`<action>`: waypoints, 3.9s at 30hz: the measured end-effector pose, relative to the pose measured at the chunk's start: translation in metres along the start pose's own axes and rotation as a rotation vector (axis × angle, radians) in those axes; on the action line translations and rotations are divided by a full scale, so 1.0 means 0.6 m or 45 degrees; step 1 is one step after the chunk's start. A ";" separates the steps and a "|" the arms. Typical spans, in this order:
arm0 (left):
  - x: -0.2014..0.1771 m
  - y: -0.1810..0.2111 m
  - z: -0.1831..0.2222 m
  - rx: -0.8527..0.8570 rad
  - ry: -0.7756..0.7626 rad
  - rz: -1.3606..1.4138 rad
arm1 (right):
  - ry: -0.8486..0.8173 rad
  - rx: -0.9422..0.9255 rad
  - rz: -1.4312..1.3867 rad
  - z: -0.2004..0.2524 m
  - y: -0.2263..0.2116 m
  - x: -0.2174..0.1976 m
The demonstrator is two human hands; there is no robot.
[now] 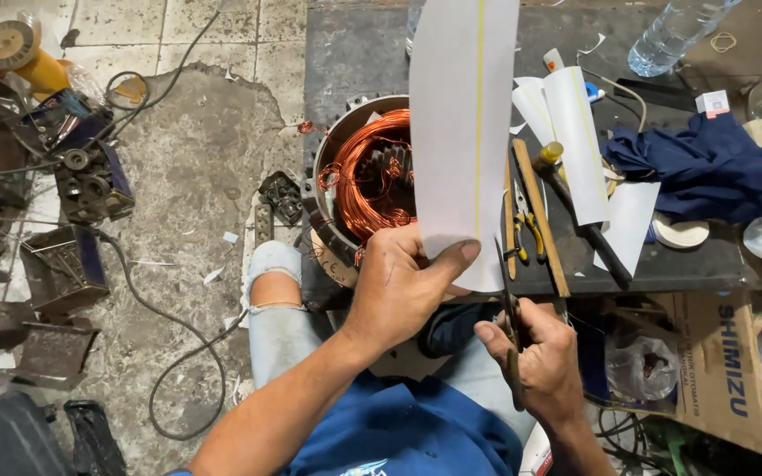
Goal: Securing and insulating motor coils using pliers, scissors, and insulation paper.
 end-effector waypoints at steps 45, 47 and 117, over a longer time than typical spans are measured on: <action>-0.001 0.002 0.008 -0.117 0.034 -0.148 | -0.028 -0.245 -0.236 -0.018 -0.012 0.015; 0.000 0.002 0.010 -0.107 0.029 -0.151 | -0.041 -0.226 -0.260 -0.017 -0.007 0.018; -0.003 0.029 0.010 0.036 0.098 -0.259 | -0.078 -0.234 -0.235 -0.010 -0.023 0.015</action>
Point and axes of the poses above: each hand's wrist, its own z-axis away from the middle knuckle, its own x-axis out of the palm, y = z × x, the point moved 9 cm from there along -z, towards the middle knuckle, and after that the axes turned 6 degrees about -y, right-handed, at the moved point
